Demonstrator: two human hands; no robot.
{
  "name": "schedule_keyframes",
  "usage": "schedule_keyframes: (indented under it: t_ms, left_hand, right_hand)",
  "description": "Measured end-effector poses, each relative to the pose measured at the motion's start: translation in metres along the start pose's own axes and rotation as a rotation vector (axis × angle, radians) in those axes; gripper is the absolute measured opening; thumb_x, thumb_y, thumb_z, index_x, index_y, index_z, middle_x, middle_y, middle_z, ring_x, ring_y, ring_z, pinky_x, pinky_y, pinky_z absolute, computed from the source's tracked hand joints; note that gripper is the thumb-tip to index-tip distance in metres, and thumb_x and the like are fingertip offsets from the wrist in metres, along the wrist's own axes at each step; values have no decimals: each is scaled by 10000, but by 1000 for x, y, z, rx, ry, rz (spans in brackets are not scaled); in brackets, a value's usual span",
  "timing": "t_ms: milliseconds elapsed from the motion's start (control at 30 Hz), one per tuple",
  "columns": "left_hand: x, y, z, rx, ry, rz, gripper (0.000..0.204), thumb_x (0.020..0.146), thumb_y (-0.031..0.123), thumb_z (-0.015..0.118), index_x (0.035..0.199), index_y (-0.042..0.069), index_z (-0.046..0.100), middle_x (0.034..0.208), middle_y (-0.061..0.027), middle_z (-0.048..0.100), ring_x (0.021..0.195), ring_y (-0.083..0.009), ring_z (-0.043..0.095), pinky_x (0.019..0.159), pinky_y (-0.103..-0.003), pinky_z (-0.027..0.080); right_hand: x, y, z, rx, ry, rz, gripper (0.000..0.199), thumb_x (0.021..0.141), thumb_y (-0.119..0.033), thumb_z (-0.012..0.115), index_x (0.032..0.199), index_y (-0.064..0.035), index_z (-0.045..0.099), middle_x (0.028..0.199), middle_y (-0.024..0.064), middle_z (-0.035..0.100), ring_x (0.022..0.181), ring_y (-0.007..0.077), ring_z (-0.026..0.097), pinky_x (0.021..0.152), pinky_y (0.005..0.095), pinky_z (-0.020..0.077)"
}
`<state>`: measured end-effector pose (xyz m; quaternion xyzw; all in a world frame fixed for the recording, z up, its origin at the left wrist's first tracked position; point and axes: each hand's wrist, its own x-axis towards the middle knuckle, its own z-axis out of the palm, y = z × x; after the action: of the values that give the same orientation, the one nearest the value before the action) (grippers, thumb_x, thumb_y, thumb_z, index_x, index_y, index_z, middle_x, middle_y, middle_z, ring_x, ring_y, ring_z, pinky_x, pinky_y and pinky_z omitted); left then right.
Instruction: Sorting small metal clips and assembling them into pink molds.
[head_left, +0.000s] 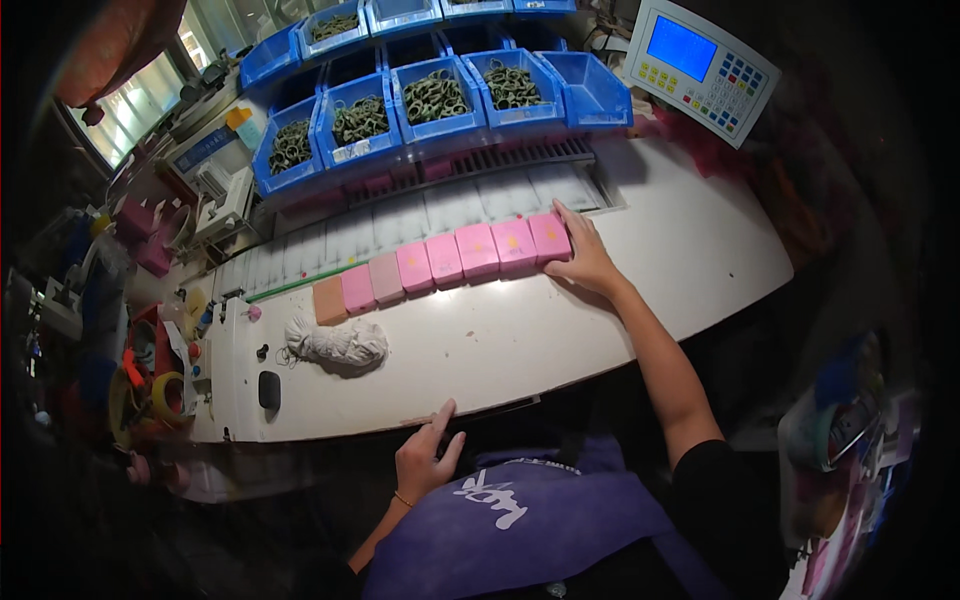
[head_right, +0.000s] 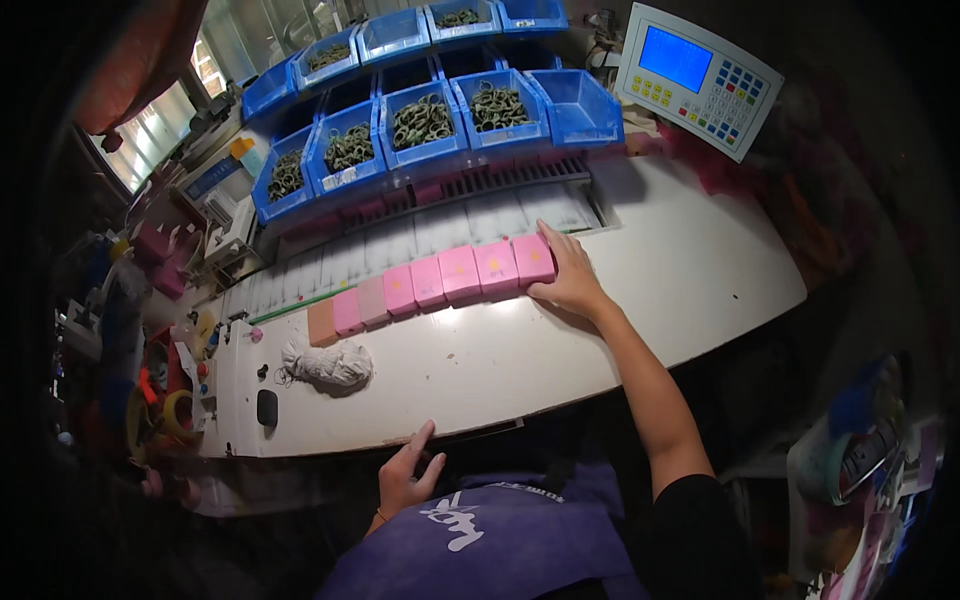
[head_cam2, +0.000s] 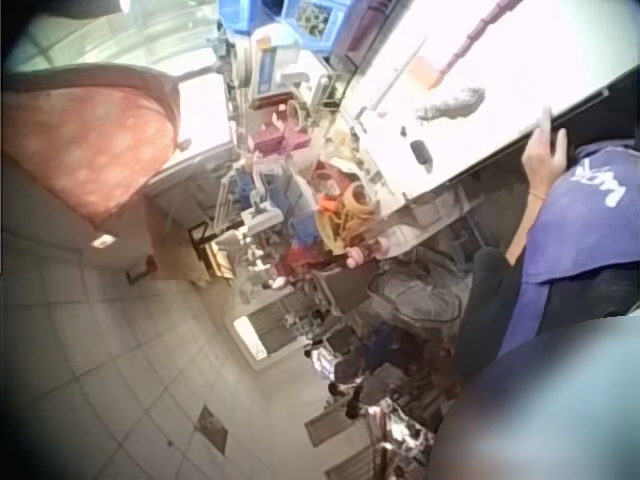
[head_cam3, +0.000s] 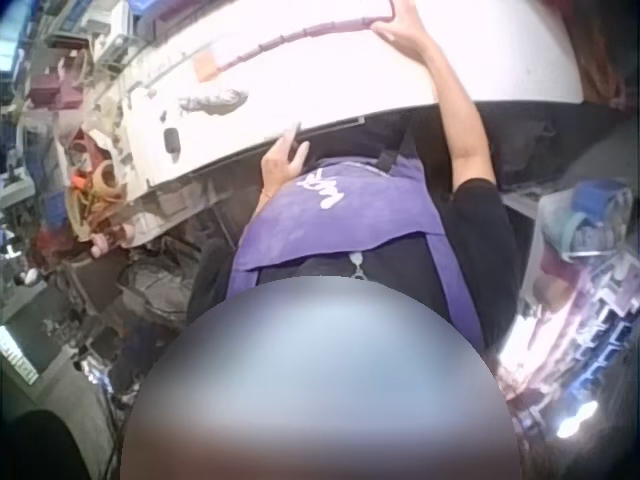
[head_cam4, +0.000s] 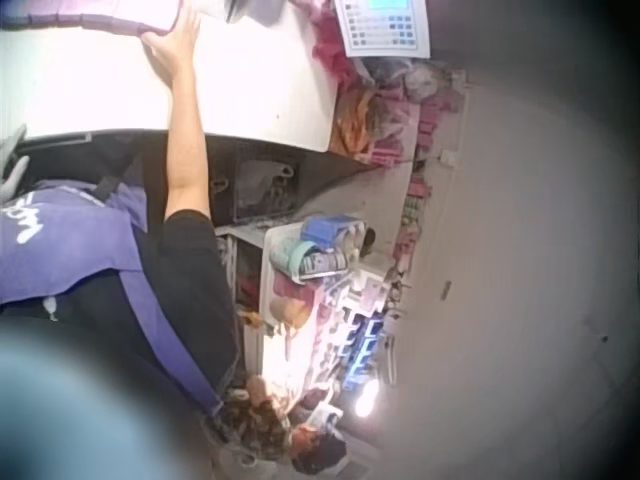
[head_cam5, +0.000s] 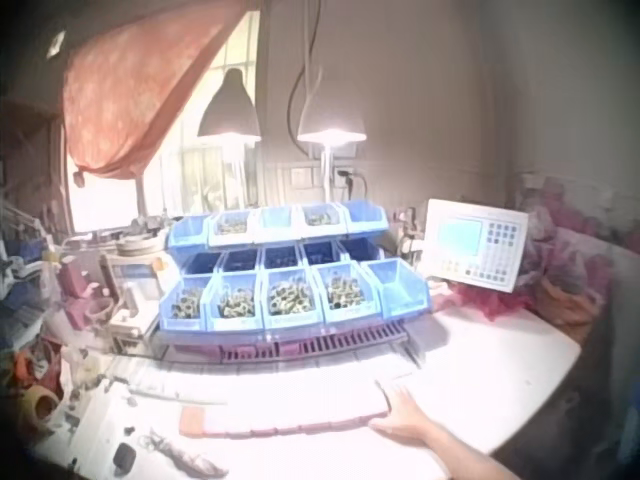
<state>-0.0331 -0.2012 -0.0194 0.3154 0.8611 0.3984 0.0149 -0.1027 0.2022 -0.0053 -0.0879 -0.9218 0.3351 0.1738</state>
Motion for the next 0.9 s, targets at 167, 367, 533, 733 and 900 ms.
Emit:
schedule_keyframes:
  t_ms: [167,367,533,733,900]
  left_hand:
    - [-3,-5,5,10,-9,76,535,799,106,773,1314,144,632,713,-56,563,548,-200,555,515,-324,458]
    - [-7,-2,22,-31,130,131,387,793,40,764,1155,71,629,754,-96,617,565,-261,594,529,-338,472]
    - [-16,-15,33,138,83,136,263,820,151,751,1051,70,654,771,-111,631,636,-306,642,566,-377,510]
    - [-19,-22,45,205,129,84,177,833,205,723,918,63,659,790,-100,634,652,-319,646,577,-405,518]
    - [-21,-4,31,131,85,72,124,847,205,716,854,89,674,799,-70,640,666,-301,654,567,-394,514]
  right_hand:
    - [-23,-8,-4,139,88,70,1107,583,-240,848,1528,-55,302,1355,184,475,1290,346,432,1127,437,344]
    - [-39,-14,-4,114,122,156,1132,613,-220,862,1563,-95,259,1329,191,485,1249,330,501,1097,414,398]
    - [-52,-22,-3,88,229,231,1136,615,-248,874,1556,-106,252,1296,182,543,1201,325,555,1058,401,435]
    - [-94,-47,-4,73,295,206,1143,657,-242,862,1567,-114,181,1326,155,542,1216,324,560,1048,412,447]
    - [-108,-58,1,17,305,128,1073,735,-240,824,1570,-111,162,1380,191,478,1231,375,522,1031,467,453]
